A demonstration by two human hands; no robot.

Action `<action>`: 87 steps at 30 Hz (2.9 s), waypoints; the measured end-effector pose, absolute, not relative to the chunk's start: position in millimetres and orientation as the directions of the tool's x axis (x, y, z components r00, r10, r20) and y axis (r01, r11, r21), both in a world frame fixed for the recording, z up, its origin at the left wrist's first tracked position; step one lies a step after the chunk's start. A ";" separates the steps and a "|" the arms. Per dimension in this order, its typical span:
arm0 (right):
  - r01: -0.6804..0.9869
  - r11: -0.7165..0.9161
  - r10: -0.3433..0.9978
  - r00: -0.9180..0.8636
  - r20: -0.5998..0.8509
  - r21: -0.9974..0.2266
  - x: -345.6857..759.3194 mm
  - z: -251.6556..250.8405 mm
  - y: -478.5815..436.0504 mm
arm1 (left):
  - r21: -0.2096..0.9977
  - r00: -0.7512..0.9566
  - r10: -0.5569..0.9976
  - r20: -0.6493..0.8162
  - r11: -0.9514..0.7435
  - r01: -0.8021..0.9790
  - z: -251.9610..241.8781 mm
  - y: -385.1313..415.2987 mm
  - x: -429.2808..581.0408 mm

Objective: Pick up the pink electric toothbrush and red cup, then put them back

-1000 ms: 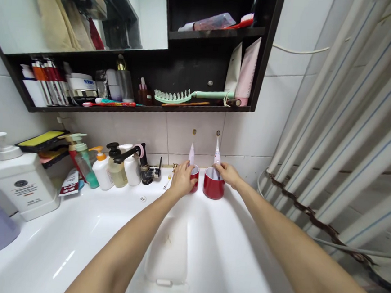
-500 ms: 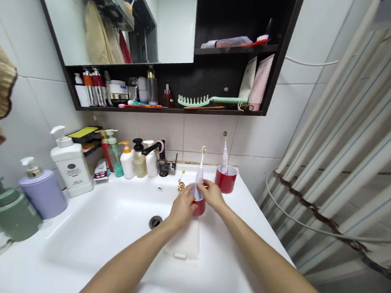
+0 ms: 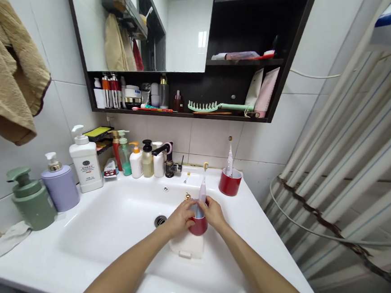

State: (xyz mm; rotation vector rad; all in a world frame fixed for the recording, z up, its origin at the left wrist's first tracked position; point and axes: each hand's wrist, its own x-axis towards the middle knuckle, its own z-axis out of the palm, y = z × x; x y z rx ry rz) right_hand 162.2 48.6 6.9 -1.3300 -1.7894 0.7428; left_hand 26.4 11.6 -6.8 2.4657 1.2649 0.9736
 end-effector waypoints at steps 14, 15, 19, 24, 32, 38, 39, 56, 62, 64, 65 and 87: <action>0.319 0.378 0.925 -0.103 0.365 -0.869 159.3 53.4 40.3 | 0.182 0.473 0.780 0.410 -0.578 0.796 9.3 13.0 10.5; 0.308 0.390 0.920 -0.093 0.380 -0.868 161.1 60.1 38.7 | 0.198 0.469 0.778 0.417 -0.582 0.789 8.3 12.8 10.7; 0.271 0.411 0.912 -0.110 0.396 -0.871 169.2 73.3 23.0 | 0.399 0.343 0.797 0.496 -0.561 0.726 7.7 13.3 12.1; 0.211 0.244 0.948 -0.259 0.186 -0.947 168.9 56.5 -2.6 | 0.909 -0.228 0.883 0.410 -0.376 0.180 31.6 12.8 35.5; 0.098 -0.100 0.861 -0.490 -0.135 -0.990 156.3 36.7 -27.6 | 0.793 -0.194 0.981 0.004 -0.122 -0.596 45.1 16.5 51.1; 0.132 -0.127 0.837 -0.517 -0.177 -0.983 152.8 31.3 -27.2 | 0.754 -0.248 0.965 -0.083 -0.102 -0.649 41.1 21.8 39.0; 0.176 -0.072 0.853 -0.499 -0.152 -0.982 153.2 30.4 -26.0 | 0.754 -0.256 0.963 -0.082 -0.108 -0.648 41.1 22.2 39.2; 0.290 0.028 0.877 -0.467 -0.116 -0.957 151.5 26.5 -23.8 | 0.707 -0.345 0.930 -0.127 -0.159 -0.689 41.0 22.4 42.7; 0.202 -0.139 0.816 -0.532 -0.228 -0.969 150.7 28.6 -25.9 | 0.694 -0.357 0.919 -0.170 -0.146 -0.706 40.8 23.8 42.8; 0.163 -0.202 0.786 -0.561 -0.259 -0.966 150.9 30.1 -26.7 | 0.683 -0.355 0.915 -0.190 -0.136 -0.717 39.8 24.3 42.6; 0.179 -0.187 0.793 -0.552 -0.256 -0.966 151.3 30.3 -26.6 | 0.680 -0.355 0.915 -0.192 -0.137 -0.720 39.3 24.5 42.6; 0.267 -0.116 0.825 -0.510 -0.242 -0.957 153.4 32.1 -26.6 | 0.677 -0.392 0.888 -0.240 -0.136 -0.723 40.5 27.3 43.2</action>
